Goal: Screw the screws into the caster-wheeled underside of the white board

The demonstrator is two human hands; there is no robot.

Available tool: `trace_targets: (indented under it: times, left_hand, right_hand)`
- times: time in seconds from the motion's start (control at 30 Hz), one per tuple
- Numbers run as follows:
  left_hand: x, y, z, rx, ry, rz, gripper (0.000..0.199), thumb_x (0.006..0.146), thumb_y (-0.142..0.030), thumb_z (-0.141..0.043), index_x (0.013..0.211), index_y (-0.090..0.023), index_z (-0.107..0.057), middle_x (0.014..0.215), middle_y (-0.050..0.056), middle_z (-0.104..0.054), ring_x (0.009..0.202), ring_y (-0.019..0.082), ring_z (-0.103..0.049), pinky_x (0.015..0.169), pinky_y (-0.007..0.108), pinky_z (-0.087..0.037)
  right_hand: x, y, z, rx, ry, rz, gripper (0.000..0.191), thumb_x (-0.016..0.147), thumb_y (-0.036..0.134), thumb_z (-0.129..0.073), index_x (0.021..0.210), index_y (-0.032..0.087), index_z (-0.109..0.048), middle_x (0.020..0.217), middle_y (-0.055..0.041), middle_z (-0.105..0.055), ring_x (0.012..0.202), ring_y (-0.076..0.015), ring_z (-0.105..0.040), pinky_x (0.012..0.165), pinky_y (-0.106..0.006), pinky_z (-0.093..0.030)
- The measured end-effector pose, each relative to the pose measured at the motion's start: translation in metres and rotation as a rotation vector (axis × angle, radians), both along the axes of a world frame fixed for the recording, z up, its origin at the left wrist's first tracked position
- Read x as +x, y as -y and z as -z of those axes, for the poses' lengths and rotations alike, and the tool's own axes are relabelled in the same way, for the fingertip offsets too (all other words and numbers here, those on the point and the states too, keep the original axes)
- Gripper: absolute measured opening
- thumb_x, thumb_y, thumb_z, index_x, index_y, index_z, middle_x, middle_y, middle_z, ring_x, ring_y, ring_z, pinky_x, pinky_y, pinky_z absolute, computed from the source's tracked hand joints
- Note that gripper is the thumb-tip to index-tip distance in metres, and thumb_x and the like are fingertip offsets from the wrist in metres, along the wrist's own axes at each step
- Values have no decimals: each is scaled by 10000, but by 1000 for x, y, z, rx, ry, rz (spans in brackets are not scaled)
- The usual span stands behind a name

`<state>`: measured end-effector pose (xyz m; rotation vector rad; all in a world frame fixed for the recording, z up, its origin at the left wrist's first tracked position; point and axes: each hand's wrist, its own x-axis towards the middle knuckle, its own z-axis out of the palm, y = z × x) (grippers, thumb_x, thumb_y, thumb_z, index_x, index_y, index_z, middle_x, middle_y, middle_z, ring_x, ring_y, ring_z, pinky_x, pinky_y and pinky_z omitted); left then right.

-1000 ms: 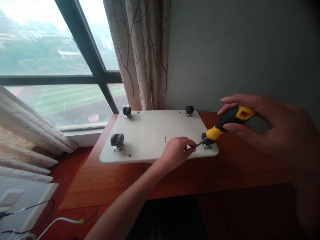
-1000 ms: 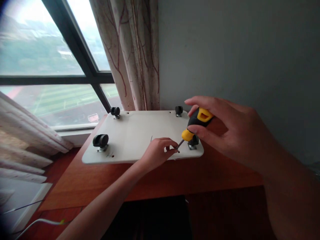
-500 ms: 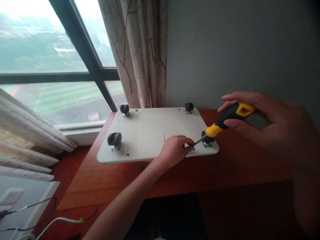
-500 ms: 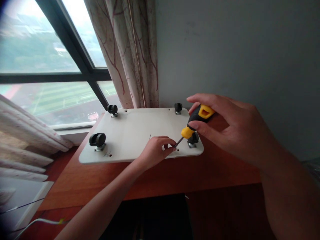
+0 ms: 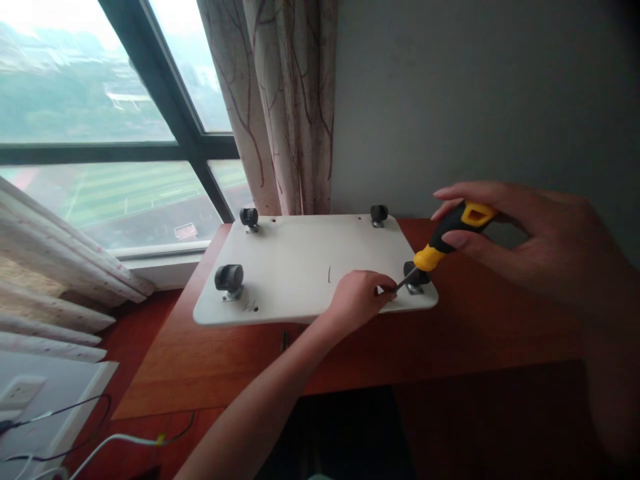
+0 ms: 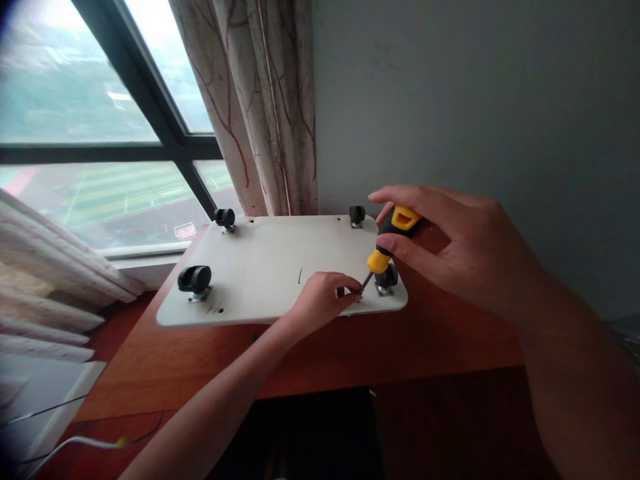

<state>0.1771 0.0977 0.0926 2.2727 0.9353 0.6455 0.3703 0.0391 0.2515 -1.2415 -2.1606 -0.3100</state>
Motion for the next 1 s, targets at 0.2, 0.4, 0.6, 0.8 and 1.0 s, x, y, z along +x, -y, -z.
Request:
trace_targets:
  times: [0.2, 0.4, 0.6, 0.8, 1.0]
  left_hand:
    - [1, 5, 3, 58, -64, -6, 157, 866, -226, -643, 955, -248, -771, 914, 11, -770, 785, 175, -671, 698, 266, -463]
    - [0, 9, 6, 92, -82, -23, 150, 869, -239, -637, 953, -235, -762, 983, 31, -728, 845, 197, -674, 727, 293, -494]
    - [0, 8, 9, 105, -98, -14, 149, 872, -240, -637, 951, -223, -762, 979, 40, -706, 839, 201, -670, 749, 309, -515]
    - [-1, 9, 10, 109, -81, -7, 153, 885, -242, -635, 966, -211, -760, 969, 47, -697, 844, 200, -668, 769, 307, -523]
    - [0, 8, 10, 106, -82, -8, 156, 888, -234, -621, 952, -212, -762, 955, 50, -691, 826, 192, -665, 770, 309, -524]
  right_hand:
    - [0, -3, 7, -67, 8, -25, 374, 916, 409, -641, 1288, 375, -612, 1189, 19, -728, 1033, -258, -708, 874, -380, -560]
    - [2, -6, 13, -122, 2, -21, 334, 924, 400, -629, 1255, 358, -610, 1201, 7, -718, 1065, -273, -699, 900, -400, -549]
    - [2, -7, 14, -141, 32, -37, 294, 924, 380, -633, 1206, 297, -624, 1180, -30, -727, 1051, -262, -704, 879, -379, -547]
    - [1, -8, 14, -163, 17, -27, 305, 920, 390, -631, 1212, 303, -622, 1195, -29, -723, 1069, -264, -698, 893, -385, -541]
    - [-1, -7, 14, -198, 11, -7, 287, 924, 395, -615, 1204, 335, -613, 1199, -16, -715, 1081, -278, -691, 887, -391, -540]
